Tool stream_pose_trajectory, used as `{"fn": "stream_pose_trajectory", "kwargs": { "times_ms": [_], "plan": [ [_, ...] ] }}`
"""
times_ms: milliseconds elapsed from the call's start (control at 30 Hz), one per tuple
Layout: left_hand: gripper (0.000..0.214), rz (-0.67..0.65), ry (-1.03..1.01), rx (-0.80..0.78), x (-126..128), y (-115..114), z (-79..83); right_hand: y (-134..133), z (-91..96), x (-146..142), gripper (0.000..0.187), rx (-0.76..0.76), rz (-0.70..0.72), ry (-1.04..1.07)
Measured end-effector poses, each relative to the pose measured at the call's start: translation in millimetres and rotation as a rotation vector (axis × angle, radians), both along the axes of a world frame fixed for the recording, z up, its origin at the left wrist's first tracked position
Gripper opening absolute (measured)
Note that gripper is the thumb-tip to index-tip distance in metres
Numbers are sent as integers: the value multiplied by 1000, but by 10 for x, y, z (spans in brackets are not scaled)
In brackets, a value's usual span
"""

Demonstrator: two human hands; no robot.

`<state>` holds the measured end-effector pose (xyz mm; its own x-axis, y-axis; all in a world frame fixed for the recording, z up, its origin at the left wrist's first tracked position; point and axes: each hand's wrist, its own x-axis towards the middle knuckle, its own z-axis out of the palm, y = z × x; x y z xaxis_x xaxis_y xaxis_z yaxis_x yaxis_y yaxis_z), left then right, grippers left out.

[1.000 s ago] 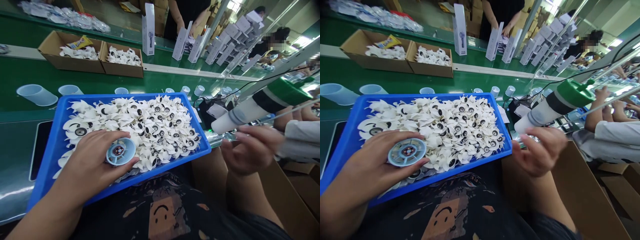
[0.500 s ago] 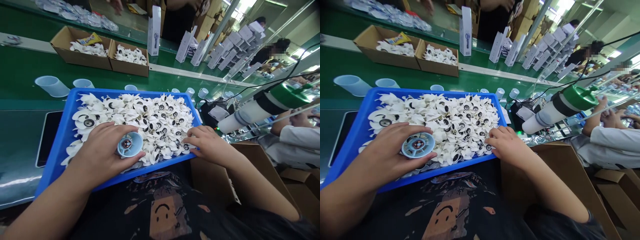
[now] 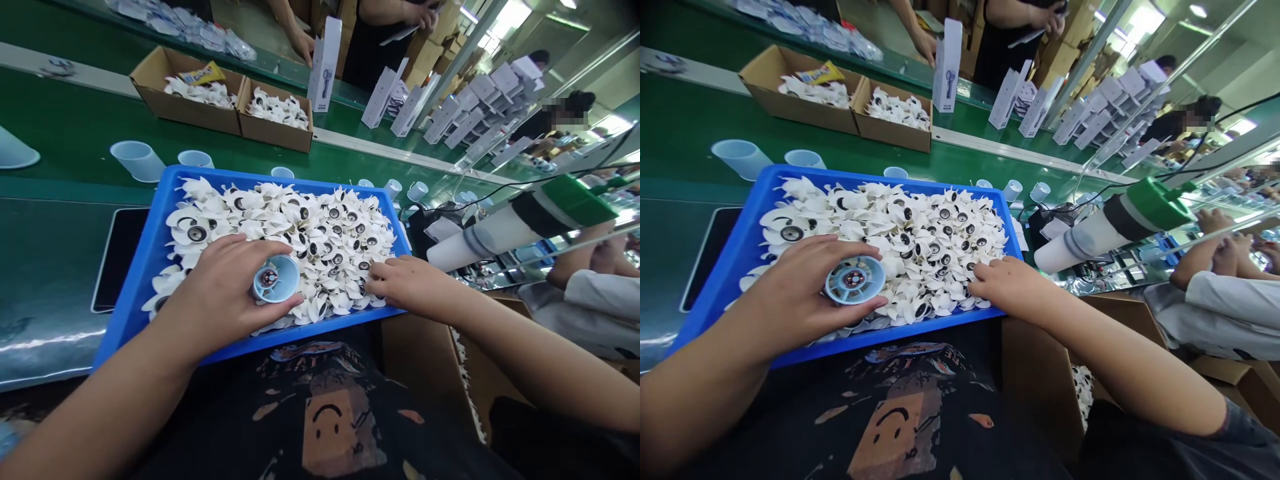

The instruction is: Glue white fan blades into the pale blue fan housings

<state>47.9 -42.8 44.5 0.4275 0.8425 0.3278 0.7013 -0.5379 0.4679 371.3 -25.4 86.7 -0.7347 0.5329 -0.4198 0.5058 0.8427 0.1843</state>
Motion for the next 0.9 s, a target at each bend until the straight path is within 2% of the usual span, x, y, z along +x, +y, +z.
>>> {"fn": "stream_pose_trajectory", "kwargs": {
  "times_ms": [200,633,900],
  "plan": [
    [49,-12,35,-59,21,-5,16,-16,-30,119,28,43,133,-29],
    [55,-23,4,-40,1,14,-13,57,-64,290,28,76,316,12],
    [55,-46,25,-15,-2,26,-30,36,0,431,31,64,295,167]
  ]
}}
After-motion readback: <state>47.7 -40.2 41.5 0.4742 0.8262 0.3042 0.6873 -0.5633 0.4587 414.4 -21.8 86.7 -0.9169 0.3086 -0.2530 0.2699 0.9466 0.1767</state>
